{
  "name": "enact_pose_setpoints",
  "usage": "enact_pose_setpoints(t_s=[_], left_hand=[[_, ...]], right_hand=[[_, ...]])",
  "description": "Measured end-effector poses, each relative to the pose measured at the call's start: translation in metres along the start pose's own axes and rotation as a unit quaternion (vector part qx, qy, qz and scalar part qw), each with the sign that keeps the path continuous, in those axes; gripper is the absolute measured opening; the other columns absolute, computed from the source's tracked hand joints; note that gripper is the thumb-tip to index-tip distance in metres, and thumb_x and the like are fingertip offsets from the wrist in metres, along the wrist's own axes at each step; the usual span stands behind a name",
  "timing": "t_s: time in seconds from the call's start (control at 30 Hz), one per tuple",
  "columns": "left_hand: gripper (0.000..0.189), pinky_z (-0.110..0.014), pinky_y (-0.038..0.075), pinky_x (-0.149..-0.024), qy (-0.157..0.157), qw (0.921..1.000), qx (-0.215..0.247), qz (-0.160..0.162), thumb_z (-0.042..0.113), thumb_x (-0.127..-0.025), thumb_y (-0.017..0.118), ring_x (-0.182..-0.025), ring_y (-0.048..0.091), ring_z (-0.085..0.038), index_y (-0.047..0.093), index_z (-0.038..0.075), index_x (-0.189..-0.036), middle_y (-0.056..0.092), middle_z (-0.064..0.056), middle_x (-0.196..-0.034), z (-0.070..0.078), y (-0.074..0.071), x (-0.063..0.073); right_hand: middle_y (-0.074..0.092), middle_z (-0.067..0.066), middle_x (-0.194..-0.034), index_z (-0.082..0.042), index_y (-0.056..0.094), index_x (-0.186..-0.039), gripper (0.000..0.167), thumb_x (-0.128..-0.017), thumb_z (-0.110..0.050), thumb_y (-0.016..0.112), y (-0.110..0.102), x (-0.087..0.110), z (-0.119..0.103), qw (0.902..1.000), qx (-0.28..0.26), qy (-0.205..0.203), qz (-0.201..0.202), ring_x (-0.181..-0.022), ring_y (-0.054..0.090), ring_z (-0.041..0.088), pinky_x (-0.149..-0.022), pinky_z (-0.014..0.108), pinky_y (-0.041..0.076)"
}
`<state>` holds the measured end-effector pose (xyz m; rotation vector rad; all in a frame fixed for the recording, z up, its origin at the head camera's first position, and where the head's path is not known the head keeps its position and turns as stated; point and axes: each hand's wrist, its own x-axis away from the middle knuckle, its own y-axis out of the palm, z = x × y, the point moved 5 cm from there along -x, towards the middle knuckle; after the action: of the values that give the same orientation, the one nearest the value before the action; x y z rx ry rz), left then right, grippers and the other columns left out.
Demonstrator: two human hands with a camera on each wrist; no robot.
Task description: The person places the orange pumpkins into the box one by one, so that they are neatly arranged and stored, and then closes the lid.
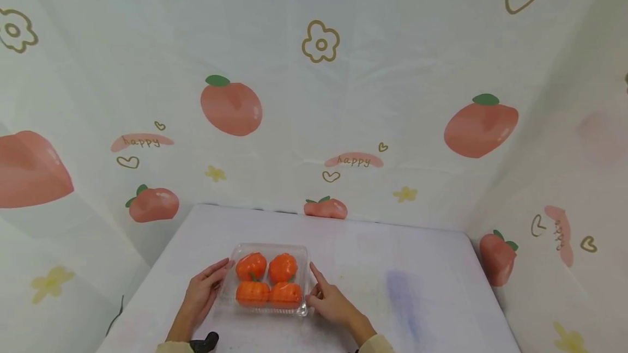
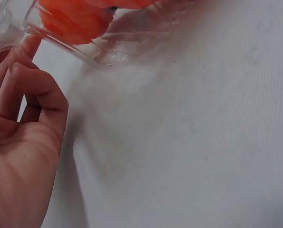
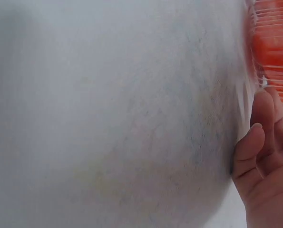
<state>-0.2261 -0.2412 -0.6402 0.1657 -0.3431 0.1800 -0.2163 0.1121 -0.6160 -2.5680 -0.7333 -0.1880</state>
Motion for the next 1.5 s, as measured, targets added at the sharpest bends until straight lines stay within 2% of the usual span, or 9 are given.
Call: enact_pose_setpoints(t_s=[0.13, 0.23, 0.37, 0.57, 0.77, 0.97, 1.1, 1.27, 1.5], left_hand=[[0.055, -0.019, 0.055, -0.083, 0.014, 0.9996, -0.020, 0.012, 0.029, -0.096, 0.070, -0.102, 0.065, -0.008, 0.058, 0.005, -0.143, 0.075, 0.011, -0.121, 0.004, 0.001, 0.001], [0.055, -0.020, 0.056, -0.078, 0.023, 0.9986, -0.039, 0.029, 0.033, -0.093, 0.074, -0.093, 0.063, -0.011, 0.062, 0.005, -0.138, 0.075, 0.007, -0.109, 0.006, 0.003, 0.001], [0.051, -0.021, 0.057, -0.071, 0.026, 0.9961, -0.060, 0.059, 0.035, -0.090, 0.078, -0.082, 0.062, -0.013, 0.068, 0.004, -0.130, 0.073, 0.004, -0.096, 0.008, 0.005, 0.000], [0.048, -0.021, 0.057, -0.072, 0.030, 0.9930, -0.083, 0.078, 0.037, -0.089, 0.078, -0.083, 0.062, -0.013, 0.071, 0.007, -0.127, 0.076, 0.003, -0.100, 0.009, 0.011, -0.003], [0.045, -0.019, 0.057, -0.075, 0.034, 0.9901, -0.106, 0.085, 0.037, -0.091, 0.076, -0.089, 0.063, -0.013, 0.072, 0.009, -0.127, 0.076, -0.002, -0.116, 0.011, 0.013, -0.003], [0.049, -0.017, 0.057, -0.077, 0.044, 0.9888, -0.111, 0.090, 0.042, -0.089, 0.078, -0.092, 0.065, -0.011, 0.073, 0.010, -0.126, 0.074, -0.005, -0.123, 0.012, 0.014, -0.006], [0.050, -0.017, 0.057, -0.075, 0.054, 0.9869, -0.119, 0.095, 0.044, -0.088, 0.078, -0.089, 0.065, -0.009, 0.074, 0.009, -0.123, 0.076, -0.003, -0.116, 0.013, 0.015, -0.006], [0.048, -0.021, 0.053, -0.063, 0.068, 0.9784, -0.162, 0.110, 0.047, -0.092, 0.073, -0.073, 0.060, -0.010, 0.074, 0.004, -0.115, 0.075, -0.002, -0.096, 0.019, 0.014, -0.003], [0.055, -0.026, 0.050, -0.054, 0.035, 0.9787, -0.175, 0.101, 0.055, -0.097, 0.061, -0.060, 0.052, -0.015, 0.068, 0.001, -0.106, 0.061, 0.000, -0.082, 0.022, 0.019, 0.003]], right_hand=[[0.062, 0.000, -0.090, -0.014, 0.034, -0.158, 0.067, -0.100, -0.038, 0.058, 0.002, 0.001, 0.002, 0.9996, -0.007, 0.015, 0.022, -0.069, 0.058, 0.014, -0.061, 0.024, 0.046], [0.064, -0.001, -0.084, -0.007, 0.060, -0.129, 0.043, -0.105, -0.041, 0.051, 0.004, 0.001, 0.005, 0.9989, -0.018, 0.026, 0.034, -0.070, 0.057, 0.013, -0.059, 0.024, 0.046], [0.065, -0.003, -0.077, -0.007, 0.068, -0.097, 0.044, -0.108, -0.041, 0.044, 0.006, 0.002, 0.006, 0.9976, -0.057, 0.031, 0.024, -0.070, 0.056, 0.011, -0.060, 0.023, 0.046], [0.066, -0.002, -0.081, -0.002, 0.068, -0.101, 0.039, -0.108, -0.032, 0.045, 0.006, 0.004, 0.004, 0.9939, -0.106, 0.030, -0.002, -0.075, 0.059, 0.011, -0.067, 0.023, 0.051], [0.068, -0.004, -0.083, -0.005, 0.066, -0.095, 0.024, -0.099, -0.028, 0.059, 0.008, 0.005, 0.005, 0.9958, -0.079, 0.033, -0.034, -0.076, 0.060, 0.012, -0.067, 0.024, 0.050], [0.072, -0.002, -0.080, -0.001, 0.069, -0.092, 0.029, -0.098, -0.028, 0.064, 0.011, 0.007, 0.005, 0.9929, -0.100, 0.020, -0.061, -0.072, 0.060, 0.009, -0.066, 0.022, 0.050], [0.075, 0.001, -0.080, 0.003, 0.072, -0.097, 0.033, -0.100, -0.029, 0.062, 0.012, 0.008, 0.005, 0.9878, -0.136, 0.027, -0.071, -0.071, 0.063, 0.008, -0.067, 0.023, 0.052], [0.072, -0.003, -0.077, 0.004, 0.072, -0.098, 0.036, -0.100, -0.031, 0.061, 0.013, 0.004, 0.007, 0.9867, -0.152, 0.030, -0.047, -0.070, 0.060, 0.009, -0.066, 0.023, 0.049], [0.072, -0.001, -0.080, 0.002, 0.070, -0.098, 0.035, -0.102, -0.030, 0.057, 0.011, -0.005, 0.011, 0.9861, -0.162, 0.036, 0.004, -0.072, 0.061, 0.009, -0.068, 0.023, 0.053]])
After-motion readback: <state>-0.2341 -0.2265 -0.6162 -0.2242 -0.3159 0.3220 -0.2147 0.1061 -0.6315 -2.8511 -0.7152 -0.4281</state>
